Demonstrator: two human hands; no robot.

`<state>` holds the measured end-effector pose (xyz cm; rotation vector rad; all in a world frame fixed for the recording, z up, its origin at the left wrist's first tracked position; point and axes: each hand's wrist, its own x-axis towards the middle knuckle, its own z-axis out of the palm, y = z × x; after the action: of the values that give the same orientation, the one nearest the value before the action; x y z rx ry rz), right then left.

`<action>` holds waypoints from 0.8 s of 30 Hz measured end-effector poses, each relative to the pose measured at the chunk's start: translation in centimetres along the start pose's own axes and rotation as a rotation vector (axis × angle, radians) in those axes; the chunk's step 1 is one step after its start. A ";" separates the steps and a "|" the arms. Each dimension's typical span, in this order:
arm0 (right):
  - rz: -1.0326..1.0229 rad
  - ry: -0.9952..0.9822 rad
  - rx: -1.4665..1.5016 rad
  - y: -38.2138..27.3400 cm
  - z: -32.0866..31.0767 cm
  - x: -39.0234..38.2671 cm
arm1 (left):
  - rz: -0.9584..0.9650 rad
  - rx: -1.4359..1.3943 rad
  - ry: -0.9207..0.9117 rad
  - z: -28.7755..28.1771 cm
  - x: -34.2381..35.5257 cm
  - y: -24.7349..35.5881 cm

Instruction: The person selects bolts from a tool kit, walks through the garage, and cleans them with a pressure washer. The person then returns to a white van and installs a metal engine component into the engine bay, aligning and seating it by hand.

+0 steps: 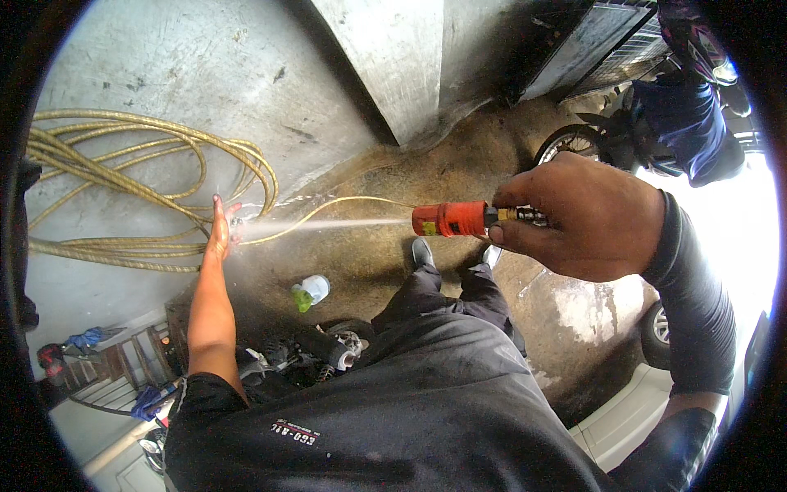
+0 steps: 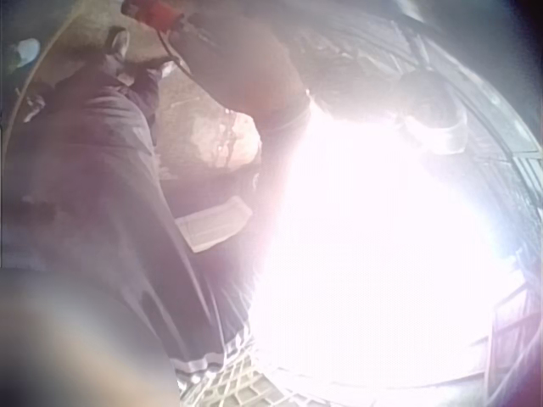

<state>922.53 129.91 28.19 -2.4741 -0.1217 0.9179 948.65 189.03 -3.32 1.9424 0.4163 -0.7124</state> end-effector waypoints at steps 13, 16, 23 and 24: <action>-0.020 0.053 -0.026 -0.7 -0.1 -0.1 | -0.056 0.044 -0.022 -0.8 -0.6 -0.1; 0.019 0.038 -0.034 -0.9 0.0 0.0 | -0.065 0.033 -0.022 -0.6 -1.4 0.2; 0.063 0.011 -0.041 -1.3 -0.1 0.1 | -0.074 0.010 -0.069 -0.7 -1.5 0.5; 0.040 0.025 -0.027 -1.2 -0.1 0.1 | -0.088 -0.007 -0.070 -0.7 -1.5 0.5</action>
<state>922.74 130.92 28.74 -2.5208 -0.0769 0.9067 947.97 189.51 -1.78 1.8960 0.4620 -0.8324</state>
